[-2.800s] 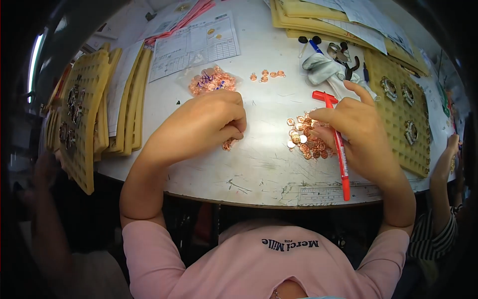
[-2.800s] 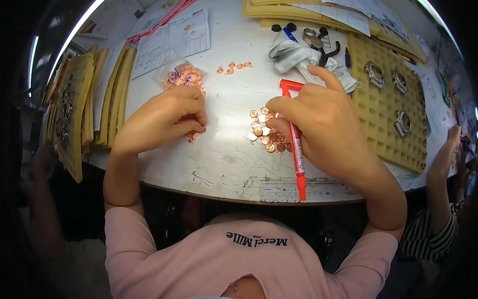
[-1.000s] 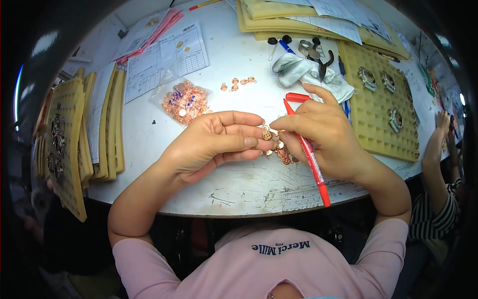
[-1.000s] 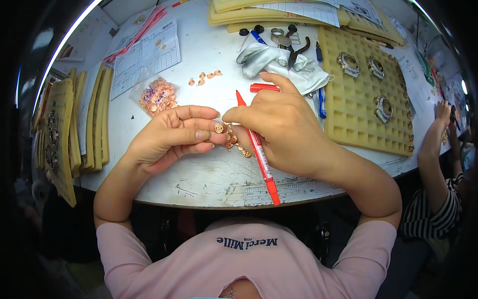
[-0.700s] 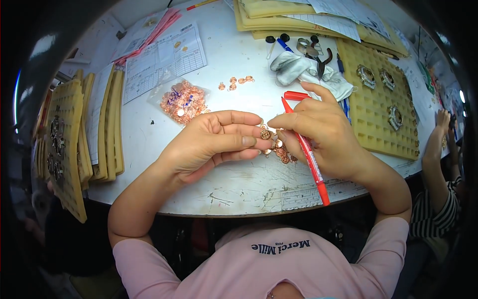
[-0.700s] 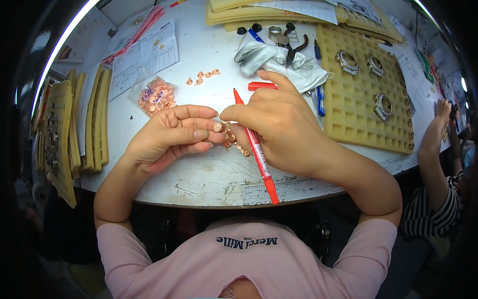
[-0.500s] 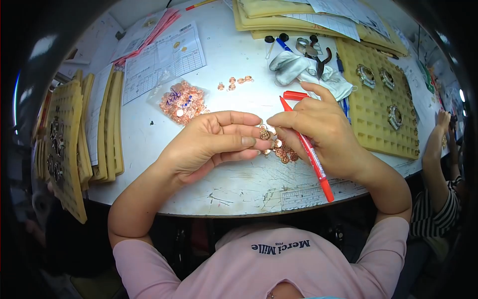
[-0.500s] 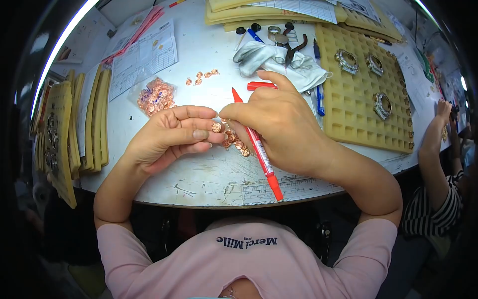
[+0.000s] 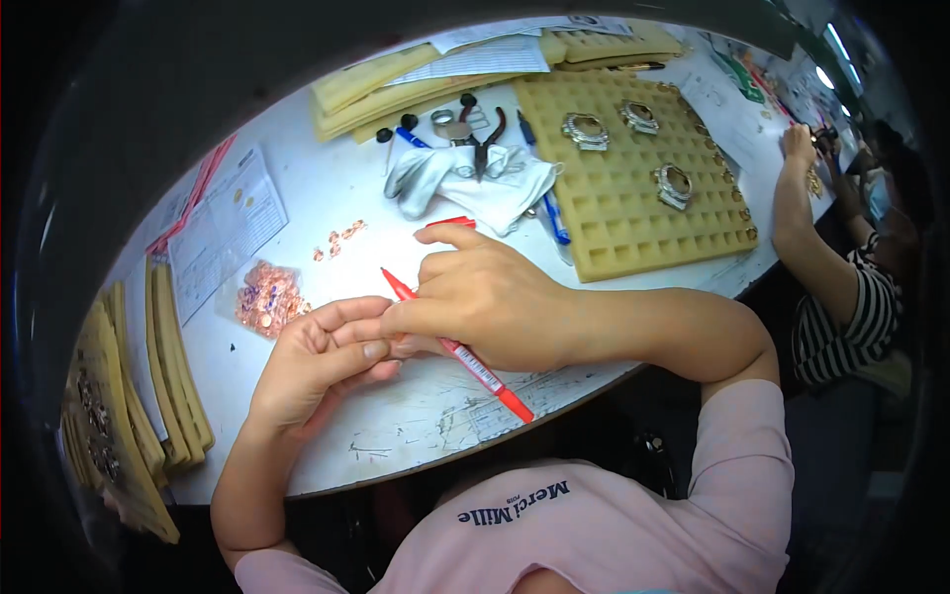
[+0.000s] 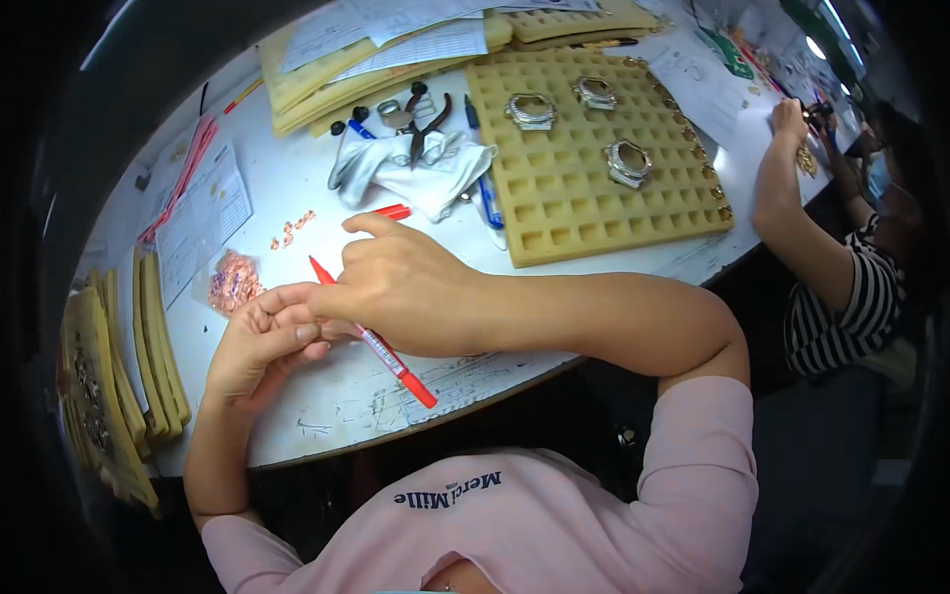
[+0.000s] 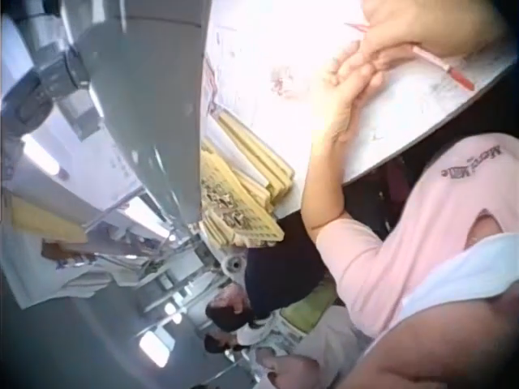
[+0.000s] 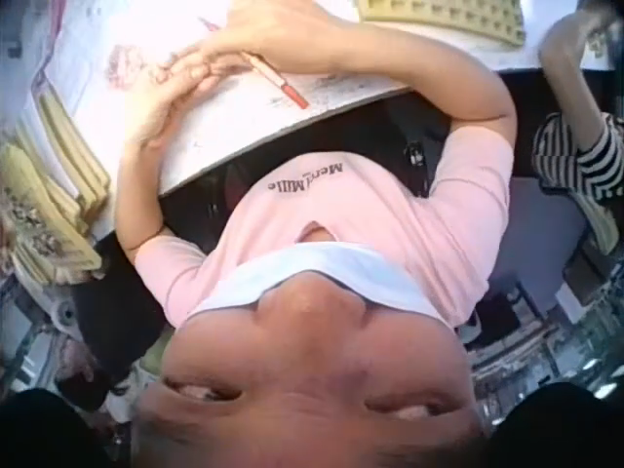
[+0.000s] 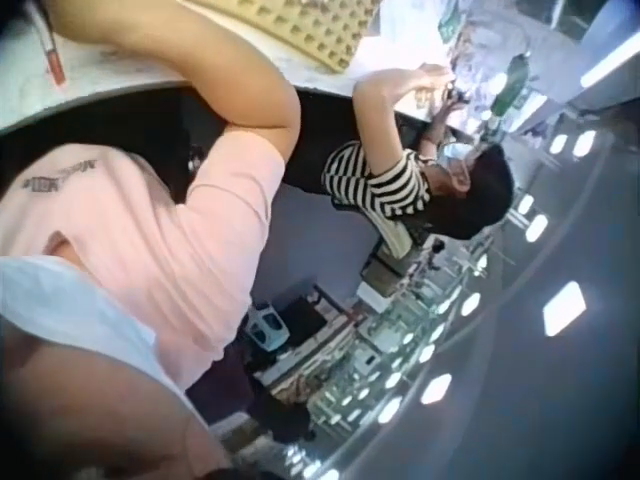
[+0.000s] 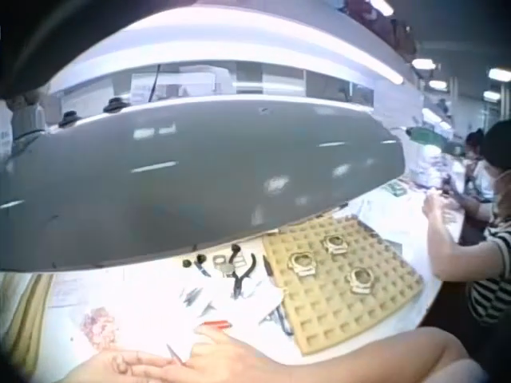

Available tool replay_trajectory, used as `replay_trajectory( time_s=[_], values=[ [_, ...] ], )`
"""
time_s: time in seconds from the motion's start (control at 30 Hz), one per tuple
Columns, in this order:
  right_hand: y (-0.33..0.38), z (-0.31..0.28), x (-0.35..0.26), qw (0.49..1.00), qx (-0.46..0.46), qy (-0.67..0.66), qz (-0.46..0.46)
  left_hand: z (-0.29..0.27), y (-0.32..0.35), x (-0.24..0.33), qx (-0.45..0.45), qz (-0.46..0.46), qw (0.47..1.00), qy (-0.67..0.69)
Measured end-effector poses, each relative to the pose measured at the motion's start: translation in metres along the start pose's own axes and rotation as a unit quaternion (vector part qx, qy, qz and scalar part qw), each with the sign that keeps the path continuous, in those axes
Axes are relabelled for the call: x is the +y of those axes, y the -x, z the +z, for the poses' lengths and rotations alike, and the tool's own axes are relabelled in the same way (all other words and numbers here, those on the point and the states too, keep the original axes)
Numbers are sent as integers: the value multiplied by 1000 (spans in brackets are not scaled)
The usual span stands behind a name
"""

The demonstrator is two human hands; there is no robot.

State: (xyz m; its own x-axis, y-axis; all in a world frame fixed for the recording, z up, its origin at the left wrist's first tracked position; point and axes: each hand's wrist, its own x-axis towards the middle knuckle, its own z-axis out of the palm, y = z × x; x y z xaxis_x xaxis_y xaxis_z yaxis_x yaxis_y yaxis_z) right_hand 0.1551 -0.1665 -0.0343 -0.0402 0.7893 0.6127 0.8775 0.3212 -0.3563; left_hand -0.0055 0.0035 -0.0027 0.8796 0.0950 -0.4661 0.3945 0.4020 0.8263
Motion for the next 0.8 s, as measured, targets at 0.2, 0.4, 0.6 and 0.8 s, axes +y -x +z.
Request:
replay_trajectory(
  time_s=[0.2,0.4,0.6,0.8],
  values=[
    [-1,-6,3,998,49,41,-24,2,1,-2,19,47,997,-60],
    [-3,-29,9,995,-46,83,7,-1,-2,-3,94,133,979,-122],
    [-2,-29,8,980,-73,183,-27,-9,-3,-3,165,199,946,-198],
    [-5,-9,20,968,65,226,-82,-15,-1,-8,188,254,907,-277]
  ],
)
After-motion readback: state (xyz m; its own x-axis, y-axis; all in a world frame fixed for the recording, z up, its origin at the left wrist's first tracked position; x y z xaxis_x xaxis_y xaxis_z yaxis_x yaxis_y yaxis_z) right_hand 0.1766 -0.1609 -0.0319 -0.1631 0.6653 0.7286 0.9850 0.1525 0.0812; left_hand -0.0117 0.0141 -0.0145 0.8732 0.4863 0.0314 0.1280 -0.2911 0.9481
